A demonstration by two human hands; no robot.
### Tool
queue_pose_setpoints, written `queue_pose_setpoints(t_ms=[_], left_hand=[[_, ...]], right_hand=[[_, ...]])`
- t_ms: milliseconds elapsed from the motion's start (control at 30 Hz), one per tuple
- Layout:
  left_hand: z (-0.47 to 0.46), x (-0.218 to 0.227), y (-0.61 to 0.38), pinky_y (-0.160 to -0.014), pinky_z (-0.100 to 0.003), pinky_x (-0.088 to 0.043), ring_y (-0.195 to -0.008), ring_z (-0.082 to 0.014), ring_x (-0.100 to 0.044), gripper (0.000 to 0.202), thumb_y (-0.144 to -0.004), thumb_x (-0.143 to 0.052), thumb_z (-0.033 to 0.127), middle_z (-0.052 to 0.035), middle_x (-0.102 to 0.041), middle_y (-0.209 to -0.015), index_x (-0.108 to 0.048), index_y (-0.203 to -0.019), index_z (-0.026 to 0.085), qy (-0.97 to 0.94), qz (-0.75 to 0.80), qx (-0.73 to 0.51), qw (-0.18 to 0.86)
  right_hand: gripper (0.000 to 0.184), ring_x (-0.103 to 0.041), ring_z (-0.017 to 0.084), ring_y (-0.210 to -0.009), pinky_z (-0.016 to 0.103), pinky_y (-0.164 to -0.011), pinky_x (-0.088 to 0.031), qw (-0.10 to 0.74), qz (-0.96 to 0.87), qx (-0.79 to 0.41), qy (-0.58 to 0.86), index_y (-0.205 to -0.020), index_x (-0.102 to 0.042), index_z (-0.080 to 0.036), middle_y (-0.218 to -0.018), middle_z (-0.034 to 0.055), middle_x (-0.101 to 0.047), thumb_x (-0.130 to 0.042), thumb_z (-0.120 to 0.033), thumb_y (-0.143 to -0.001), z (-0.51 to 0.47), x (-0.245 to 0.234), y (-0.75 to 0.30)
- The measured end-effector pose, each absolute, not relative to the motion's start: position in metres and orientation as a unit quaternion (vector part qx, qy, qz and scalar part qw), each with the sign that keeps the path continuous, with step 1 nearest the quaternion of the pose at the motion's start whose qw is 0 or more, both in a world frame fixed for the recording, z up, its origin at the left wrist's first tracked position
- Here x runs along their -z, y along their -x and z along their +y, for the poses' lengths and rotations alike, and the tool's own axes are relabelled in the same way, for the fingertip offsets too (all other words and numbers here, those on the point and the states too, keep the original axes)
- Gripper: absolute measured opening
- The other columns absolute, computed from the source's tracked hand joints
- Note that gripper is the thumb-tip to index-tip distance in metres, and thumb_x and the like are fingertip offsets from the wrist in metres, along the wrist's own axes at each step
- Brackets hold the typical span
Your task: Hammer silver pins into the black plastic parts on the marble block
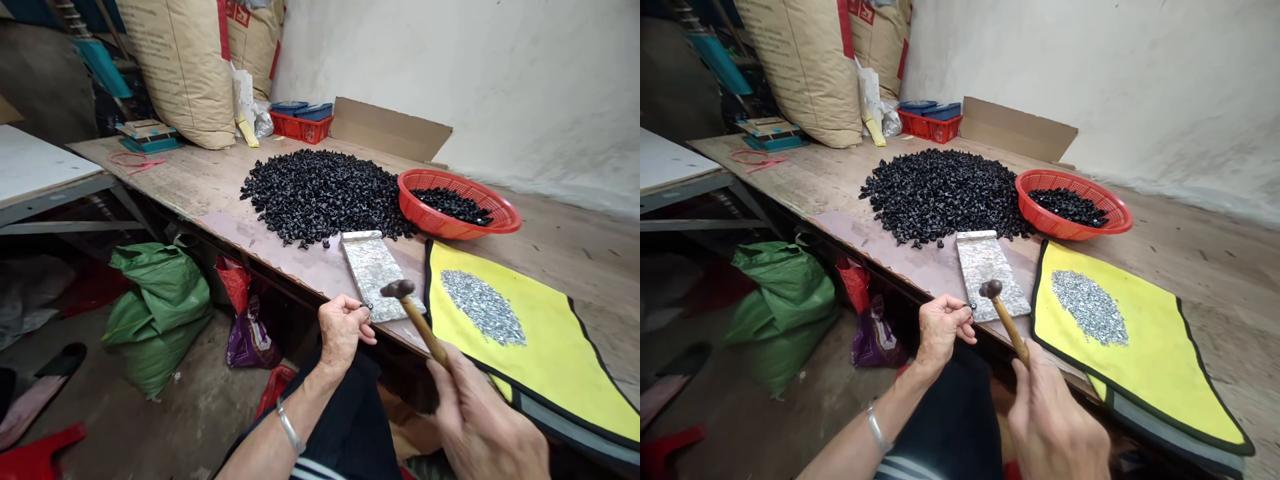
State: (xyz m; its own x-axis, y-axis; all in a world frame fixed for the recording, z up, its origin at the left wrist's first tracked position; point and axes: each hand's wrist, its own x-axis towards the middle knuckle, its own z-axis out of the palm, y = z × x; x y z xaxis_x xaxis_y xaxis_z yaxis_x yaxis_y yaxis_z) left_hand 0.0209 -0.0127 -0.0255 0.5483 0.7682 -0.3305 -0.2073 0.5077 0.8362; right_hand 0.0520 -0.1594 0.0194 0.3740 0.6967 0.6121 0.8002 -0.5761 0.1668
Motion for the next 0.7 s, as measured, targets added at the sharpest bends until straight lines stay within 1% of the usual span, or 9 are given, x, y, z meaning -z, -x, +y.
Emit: queue_pose_setpoints(t_ms=[67, 100, 200, 233, 367, 533, 567, 633, 700], left_hand=[[-0.013, 0.026, -0.021, -0.028, -0.022, -0.046, -0.032, -0.0122, -0.053, 0.011, -0.058, -0.063, 0.018, 0.0006, -0.057, -0.044, -0.055, -0.058, 0.011, -0.386, 0.360, -0.310, 0.791], [-0.013, 0.026, -0.021, -0.028, -0.022, -0.046, -0.032, -0.0121, -0.053, 0.011, -0.058, -0.063, 0.018, 0.0007, -0.057, -0.044, -0.055, -0.058, 0.011, -0.386, 0.360, -0.310, 0.791], [-0.014, 0.026, -0.021, -0.028, -0.021, -0.046, -0.032, -0.0117, -0.053, 0.011, -0.058, -0.062, 0.018, 0.0011, -0.056, -0.043, -0.054, -0.057, 0.011, -0.388, 0.365, -0.309, 0.788], [-0.014, 0.026, -0.021, -0.028, -0.021, -0.046, -0.032, -0.0116, -0.052, 0.011, -0.058, -0.062, 0.018, 0.0012, -0.056, -0.043, -0.054, -0.057, 0.011, -0.388, 0.366, -0.308, 0.788], [-0.014, 0.026, -0.020, -0.028, -0.022, -0.046, -0.032, -0.0118, -0.052, 0.010, -0.058, -0.062, 0.018, 0.0012, -0.056, -0.043, -0.055, -0.059, 0.011, -0.383, 0.367, -0.305, 0.791], [-0.014, 0.025, -0.021, -0.028, -0.021, -0.045, -0.032, -0.0114, -0.052, 0.010, -0.059, -0.062, 0.017, 0.0017, -0.055, -0.043, -0.054, -0.058, 0.011, -0.386, 0.368, -0.306, 0.788], [-0.014, 0.025, -0.021, -0.028, -0.021, -0.045, -0.032, -0.0114, -0.052, 0.010, -0.059, -0.062, 0.017, 0.0016, -0.055, -0.043, -0.054, -0.057, 0.012, -0.385, 0.366, -0.307, 0.789], [-0.013, 0.025, -0.021, -0.028, -0.022, -0.046, -0.032, -0.0116, -0.052, 0.010, -0.058, -0.062, 0.017, 0.0014, -0.056, -0.043, -0.053, -0.058, 0.011, -0.381, 0.359, -0.309, 0.794], [-0.012, 0.024, -0.017, -0.028, -0.022, -0.046, -0.032, -0.0120, -0.052, 0.011, -0.059, -0.063, 0.017, 0.0010, -0.057, -0.044, -0.054, -0.059, 0.011, -0.377, 0.347, -0.312, 0.801]], right_hand=[[0.035, -0.065, 0.016, -0.061, 0.024, -0.053, -0.044, 0.112, -0.413, 0.342, 0.837, -0.120, -0.053, -0.013, -0.091, 0.0092, -0.071, -0.048, -0.022, -0.087, -0.159, -0.018, -0.050], [0.035, -0.065, 0.017, -0.060, 0.024, -0.053, -0.044, 0.114, -0.405, 0.344, 0.840, -0.120, -0.053, -0.012, -0.089, 0.0095, -0.071, -0.048, -0.021, -0.087, -0.159, -0.016, -0.049], [0.028, -0.059, 0.013, -0.045, 0.024, -0.042, -0.037, 0.070, -0.445, 0.321, 0.833, -0.110, -0.060, -0.012, -0.070, 0.0049, -0.070, -0.048, -0.020, -0.086, -0.155, -0.011, -0.047], [0.027, -0.058, 0.013, -0.044, 0.024, -0.041, -0.036, 0.062, -0.459, 0.319, 0.827, -0.108, -0.061, -0.012, -0.069, 0.0041, -0.069, -0.049, -0.020, -0.086, -0.154, -0.010, -0.047], [0.039, -0.066, 0.016, -0.062, 0.023, -0.052, -0.043, 0.098, -0.424, 0.364, 0.824, -0.122, -0.052, -0.011, -0.091, 0.0094, -0.071, -0.052, -0.018, -0.084, -0.155, -0.009, -0.043], [0.030, -0.055, 0.013, -0.040, 0.025, -0.038, -0.034, 0.053, -0.432, 0.284, 0.854, -0.110, -0.061, -0.013, -0.070, 0.0051, -0.069, -0.045, -0.024, -0.087, -0.157, 0.004, -0.044], [0.032, -0.056, 0.014, -0.042, 0.025, -0.039, -0.036, 0.078, -0.421, 0.261, 0.866, -0.109, -0.062, -0.014, -0.071, 0.0056, -0.069, -0.043, -0.027, -0.087, -0.156, 0.004, -0.048], [0.035, -0.062, 0.017, -0.052, 0.026, -0.047, -0.043, 0.171, -0.376, 0.194, 0.890, -0.109, -0.061, -0.015, -0.077, 0.0076, -0.070, -0.041, -0.034, -0.086, -0.153, -0.001, -0.059], [0.037, -0.062, 0.019, -0.057, 0.027, -0.052, -0.046, 0.266, -0.314, 0.091, 0.907, -0.105, -0.060, -0.016, -0.072, 0.0065, -0.068, -0.043, -0.040, -0.083, -0.146, -0.008, -0.073]])
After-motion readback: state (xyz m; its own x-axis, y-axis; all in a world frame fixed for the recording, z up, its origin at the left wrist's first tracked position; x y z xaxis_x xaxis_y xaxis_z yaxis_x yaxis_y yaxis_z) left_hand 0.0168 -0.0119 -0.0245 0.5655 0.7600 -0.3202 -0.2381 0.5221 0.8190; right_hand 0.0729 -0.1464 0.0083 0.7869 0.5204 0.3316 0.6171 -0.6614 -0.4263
